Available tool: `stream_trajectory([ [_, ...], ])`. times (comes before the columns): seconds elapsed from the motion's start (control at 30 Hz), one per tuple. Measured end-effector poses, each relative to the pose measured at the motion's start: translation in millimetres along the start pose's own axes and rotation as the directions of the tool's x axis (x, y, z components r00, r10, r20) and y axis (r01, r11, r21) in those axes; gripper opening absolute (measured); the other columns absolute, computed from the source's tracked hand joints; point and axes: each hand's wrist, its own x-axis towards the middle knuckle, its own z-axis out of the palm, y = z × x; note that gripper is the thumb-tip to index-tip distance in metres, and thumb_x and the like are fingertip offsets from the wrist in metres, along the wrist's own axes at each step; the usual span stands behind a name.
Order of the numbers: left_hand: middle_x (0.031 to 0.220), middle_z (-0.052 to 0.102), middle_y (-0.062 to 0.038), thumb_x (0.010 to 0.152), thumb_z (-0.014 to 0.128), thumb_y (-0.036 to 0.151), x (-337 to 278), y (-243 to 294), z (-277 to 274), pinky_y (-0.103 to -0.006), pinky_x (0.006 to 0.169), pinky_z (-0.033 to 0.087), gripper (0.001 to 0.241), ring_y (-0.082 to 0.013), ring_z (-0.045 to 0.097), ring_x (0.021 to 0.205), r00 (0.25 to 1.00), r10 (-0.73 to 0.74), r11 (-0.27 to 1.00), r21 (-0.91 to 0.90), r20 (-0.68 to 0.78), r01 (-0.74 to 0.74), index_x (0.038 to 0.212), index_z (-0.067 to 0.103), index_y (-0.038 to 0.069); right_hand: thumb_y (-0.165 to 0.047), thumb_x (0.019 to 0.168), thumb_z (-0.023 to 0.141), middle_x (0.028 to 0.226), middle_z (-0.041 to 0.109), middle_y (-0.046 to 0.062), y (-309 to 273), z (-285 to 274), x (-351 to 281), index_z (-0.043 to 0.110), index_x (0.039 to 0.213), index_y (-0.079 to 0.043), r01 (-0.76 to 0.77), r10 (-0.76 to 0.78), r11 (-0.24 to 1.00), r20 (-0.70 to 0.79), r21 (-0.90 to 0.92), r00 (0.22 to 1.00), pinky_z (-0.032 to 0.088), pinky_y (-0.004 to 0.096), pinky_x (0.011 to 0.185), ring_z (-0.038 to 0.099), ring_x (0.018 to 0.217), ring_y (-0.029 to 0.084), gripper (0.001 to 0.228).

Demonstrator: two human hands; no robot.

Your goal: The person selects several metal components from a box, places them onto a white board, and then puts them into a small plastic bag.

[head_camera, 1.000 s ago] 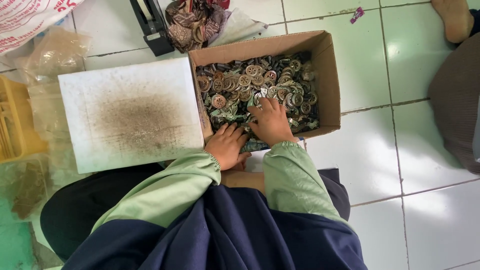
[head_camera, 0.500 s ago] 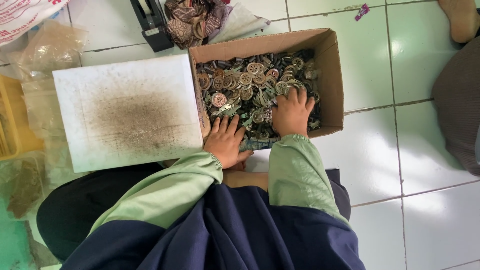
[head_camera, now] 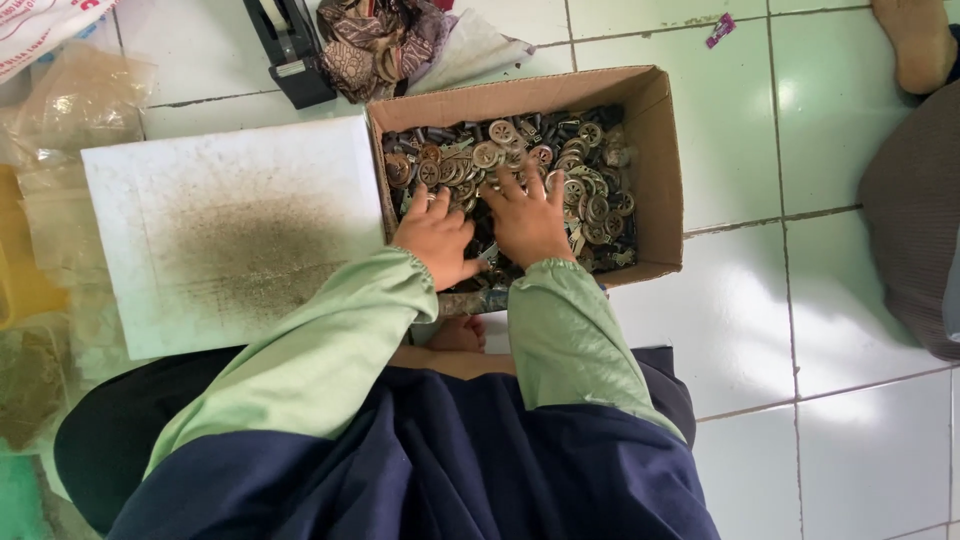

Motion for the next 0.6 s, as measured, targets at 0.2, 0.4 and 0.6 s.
stream_trajectory([
  [0.2,0.148,0.054,-0.019,0.104,0.042,0.060,-12,-24,10,-0.0621,0.125,0.012,0.065,-0.0429,0.028,0.152,0.986,0.019,0.994,0.107,-0.163,-0.001,0.141,0.058,0.009,-0.024,0.111,0.046,0.165,0.040,0.018,18,-7,-7,0.056,0.151,-0.028,-0.132,0.143,0.988,-0.148,0.082,0.979,0.005,0.077,0.120,0.022,0.156,0.046,0.041],
  [0.4,0.164,0.036,-0.014,0.104,0.042,0.057,-10,-26,14,-0.0643,0.126,0.003,0.064,-0.0413,0.011,0.157,0.971,0.160,0.974,0.188,-0.179,-0.126,0.153,0.045,0.017,-0.011,0.103,0.055,0.140,0.053,0.014,38,42,8,0.065,0.136,-0.020,0.095,-0.068,0.995,-0.430,0.042,0.900,0.034,0.063,0.113,0.044,0.137,0.038,0.035],
  [0.6,0.164,0.033,-0.021,0.104,0.046,0.055,-9,-21,9,-0.0625,0.126,0.003,0.064,-0.0436,0.010,0.157,0.987,-0.027,0.978,0.202,-0.161,0.060,0.145,0.053,0.006,-0.045,0.081,0.079,0.146,0.053,0.003,18,43,2,0.058,0.139,-0.035,0.145,-0.144,0.989,-0.145,-0.007,0.979,0.024,0.065,0.120,0.038,0.144,0.032,0.063],
])
